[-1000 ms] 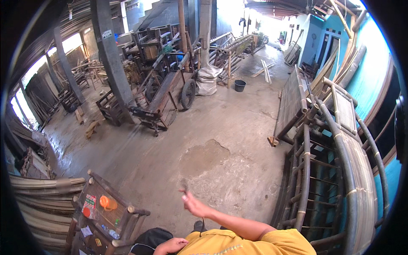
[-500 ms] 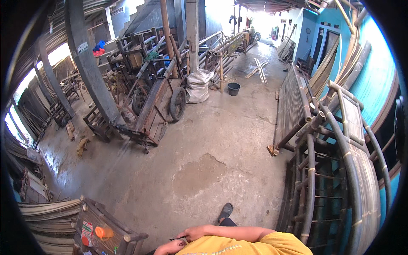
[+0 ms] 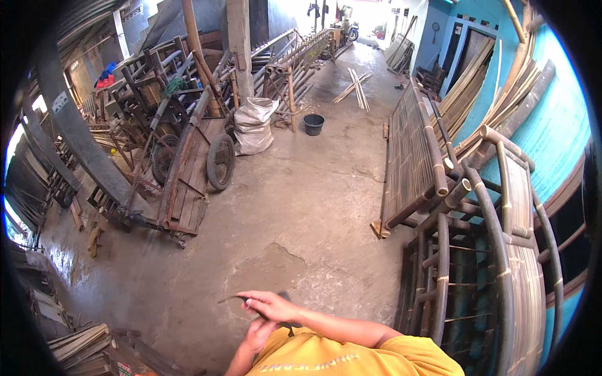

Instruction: The person walks through a workshop and repeatedly ties thin bamboo rods to a larger bamboo frame using yellow string. They pick up rods from the floor, wrap the string around the rods and frame, and secure them in place.

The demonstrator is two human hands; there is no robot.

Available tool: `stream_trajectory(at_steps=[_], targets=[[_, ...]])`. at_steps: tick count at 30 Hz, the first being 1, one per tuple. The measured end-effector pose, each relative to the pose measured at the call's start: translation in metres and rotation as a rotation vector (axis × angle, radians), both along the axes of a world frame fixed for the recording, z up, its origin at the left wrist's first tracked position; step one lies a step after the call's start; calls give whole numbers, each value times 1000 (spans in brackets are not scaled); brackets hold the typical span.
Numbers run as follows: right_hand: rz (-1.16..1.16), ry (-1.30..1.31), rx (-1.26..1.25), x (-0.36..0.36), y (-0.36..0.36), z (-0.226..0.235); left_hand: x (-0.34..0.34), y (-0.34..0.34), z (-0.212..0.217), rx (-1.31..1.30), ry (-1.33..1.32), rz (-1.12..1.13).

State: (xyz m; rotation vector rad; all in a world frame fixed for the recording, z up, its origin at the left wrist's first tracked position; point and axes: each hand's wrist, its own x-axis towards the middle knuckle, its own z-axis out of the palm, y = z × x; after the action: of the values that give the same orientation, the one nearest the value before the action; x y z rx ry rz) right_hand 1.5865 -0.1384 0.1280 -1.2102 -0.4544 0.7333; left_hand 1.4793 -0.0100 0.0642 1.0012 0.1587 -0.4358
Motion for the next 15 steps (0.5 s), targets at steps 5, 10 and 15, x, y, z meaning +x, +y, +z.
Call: stream_trajectory(at_steps=[5, 10, 15], targets=[[-142, -130, -388, 146, -101, -49, 143, 20, -22, -189, 440, 168], [-468, 309, -420, 273, -219, -159, 268, 43, -132, 581, 580, -182], [-919, 332, -1328, 254, -388, -399, 433, 28, -146, 1252, 298, -968]])
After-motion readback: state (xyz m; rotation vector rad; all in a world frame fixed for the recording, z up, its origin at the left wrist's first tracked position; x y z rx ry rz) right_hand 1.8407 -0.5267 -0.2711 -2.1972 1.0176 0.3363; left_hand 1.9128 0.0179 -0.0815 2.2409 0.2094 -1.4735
